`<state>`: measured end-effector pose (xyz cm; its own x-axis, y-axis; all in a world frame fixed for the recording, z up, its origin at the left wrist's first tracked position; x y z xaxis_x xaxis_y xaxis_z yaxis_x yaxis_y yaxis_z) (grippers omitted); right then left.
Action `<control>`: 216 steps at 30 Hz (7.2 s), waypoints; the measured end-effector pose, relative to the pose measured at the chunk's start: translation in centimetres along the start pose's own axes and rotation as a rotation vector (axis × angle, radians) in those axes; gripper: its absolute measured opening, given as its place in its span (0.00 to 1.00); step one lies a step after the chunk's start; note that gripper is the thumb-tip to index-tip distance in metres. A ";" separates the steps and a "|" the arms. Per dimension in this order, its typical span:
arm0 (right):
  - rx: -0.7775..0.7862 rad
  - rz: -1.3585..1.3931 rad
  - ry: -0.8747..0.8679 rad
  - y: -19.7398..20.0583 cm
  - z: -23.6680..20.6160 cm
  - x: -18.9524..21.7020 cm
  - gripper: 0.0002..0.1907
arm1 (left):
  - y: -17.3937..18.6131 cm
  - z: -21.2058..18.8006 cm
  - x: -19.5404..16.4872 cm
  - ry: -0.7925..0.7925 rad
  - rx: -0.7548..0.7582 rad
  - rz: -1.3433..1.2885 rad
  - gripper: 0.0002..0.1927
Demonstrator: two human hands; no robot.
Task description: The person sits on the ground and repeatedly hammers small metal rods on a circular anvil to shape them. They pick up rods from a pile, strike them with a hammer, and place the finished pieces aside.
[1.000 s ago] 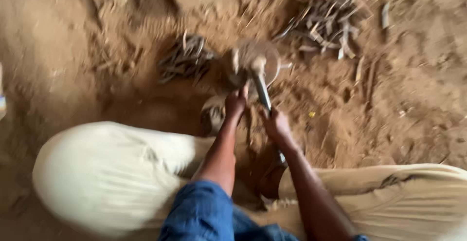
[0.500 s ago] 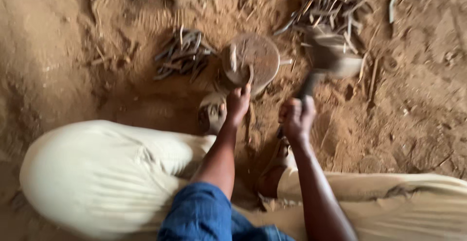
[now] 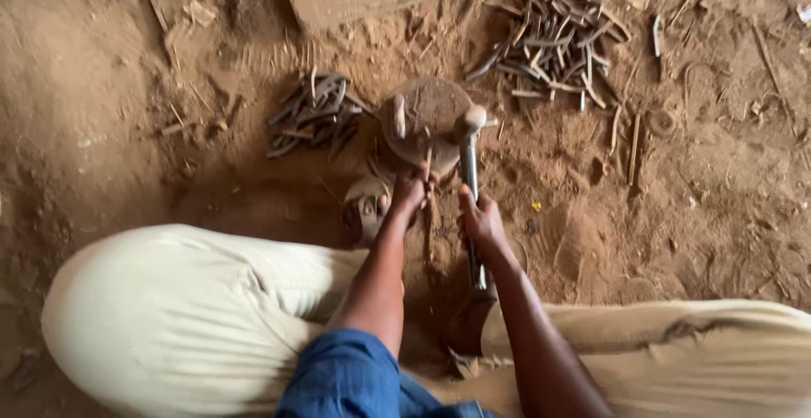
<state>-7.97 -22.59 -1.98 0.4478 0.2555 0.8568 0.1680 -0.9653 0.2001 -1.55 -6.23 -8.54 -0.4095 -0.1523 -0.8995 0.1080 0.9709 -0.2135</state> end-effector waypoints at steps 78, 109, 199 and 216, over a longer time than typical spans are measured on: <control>-0.013 0.139 0.484 1.0 -2.6 8.3 0.16 | -0.9 -1.5 -0.7 -0.011 -0.245 -0.139 0.25; 0.007 -0.151 -0.127 0.6 1.4 0.1 0.23 | 0.8 -1.2 -1.5 -0.159 -0.383 0.331 0.23; 0.014 -0.067 -0.098 -3.1 1.2 3.6 0.13 | 9.1 4.5 -14.2 -0.234 -0.519 0.996 0.18; 0.052 0.074 -0.145 -1.8 1.5 -0.2 0.17 | 10.5 3.3 -11.3 0.129 -0.368 0.590 0.26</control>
<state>-7.08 -20.82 -3.22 0.5818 0.1928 0.7902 0.1738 -0.9785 0.1107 7.24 5.09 -1.88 -0.4836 0.4192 -0.7684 0.0406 0.8877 0.4587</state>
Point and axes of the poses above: each hand's wrist, its own z-axis towards the middle knuckle, its own y-axis out of the back of the hand, x = y × z, the point moved 7 cm from there along z, towards the middle knuckle, and after that the axes turned 9 degrees about x, right-handed, at the moved point
